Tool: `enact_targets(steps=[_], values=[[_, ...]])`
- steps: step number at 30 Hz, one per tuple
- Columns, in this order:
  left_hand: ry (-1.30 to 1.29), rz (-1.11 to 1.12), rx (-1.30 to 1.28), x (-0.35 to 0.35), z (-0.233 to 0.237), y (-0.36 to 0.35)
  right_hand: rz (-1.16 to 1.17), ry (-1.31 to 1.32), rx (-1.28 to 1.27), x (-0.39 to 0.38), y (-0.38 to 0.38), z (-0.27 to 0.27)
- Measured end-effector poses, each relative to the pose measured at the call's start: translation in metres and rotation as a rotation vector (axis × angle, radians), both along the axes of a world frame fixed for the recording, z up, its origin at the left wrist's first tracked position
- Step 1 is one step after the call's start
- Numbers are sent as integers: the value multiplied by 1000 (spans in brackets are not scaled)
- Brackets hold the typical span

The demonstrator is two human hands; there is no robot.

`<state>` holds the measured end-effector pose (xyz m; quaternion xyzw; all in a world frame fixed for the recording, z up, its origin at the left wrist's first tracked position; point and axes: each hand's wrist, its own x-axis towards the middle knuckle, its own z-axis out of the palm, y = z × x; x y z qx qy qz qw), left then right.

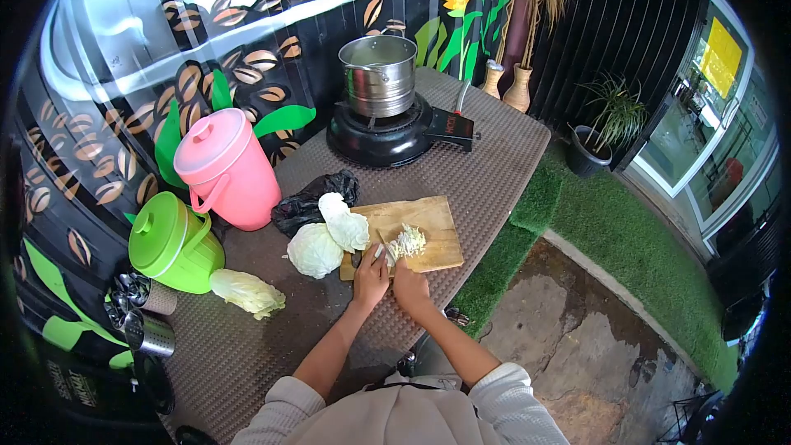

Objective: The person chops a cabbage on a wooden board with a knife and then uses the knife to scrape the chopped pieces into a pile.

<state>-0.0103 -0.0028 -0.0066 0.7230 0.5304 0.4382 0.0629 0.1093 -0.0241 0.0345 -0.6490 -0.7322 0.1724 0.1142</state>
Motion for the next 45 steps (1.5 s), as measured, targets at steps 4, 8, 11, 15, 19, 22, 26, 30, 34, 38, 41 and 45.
enact_targets(steps=[4, 8, 11, 15, 19, 22, 26, 30, 34, 38, 41, 45], values=[[-5, 24, 33, 2, -3, 0, 40, 13, -38, 13, 6, 13], [-8, 29, 11, 1, 1, -3, 9, -6, 6, 4, -14, -4], [-36, 9, -8, 0, 4, -4, -20, -1, 6, 3, -12, -10], [-50, 12, -14, 1, 4, -5, 109, -21, -21, 17, 7, 9], [-60, 27, -4, 2, 4, -6, 25, -29, -11, 6, -11, 0], [-71, 30, -14, 3, 6, -8, -66, 15, 86, -7, -9, -3], [-70, 28, -16, 4, 4, -8, 28, -4, -29, 11, -1, 17], [-84, 37, -39, 5, 6, -11, -33, -2, -15, 2, -19, -4], [-54, 30, -52, 4, 3, -10, -20, 24, 45, 2, 0, -11], [-46, 18, -33, 3, 2, -9, -16, 73, 103, 5, -9, -1], [-20, 12, -16, 3, -1, -10, -51, 4, 13, -5, -20, -15], [-15, -2, -11, 1, -2, -9, -66, 59, 18, -3, -10, -8]])
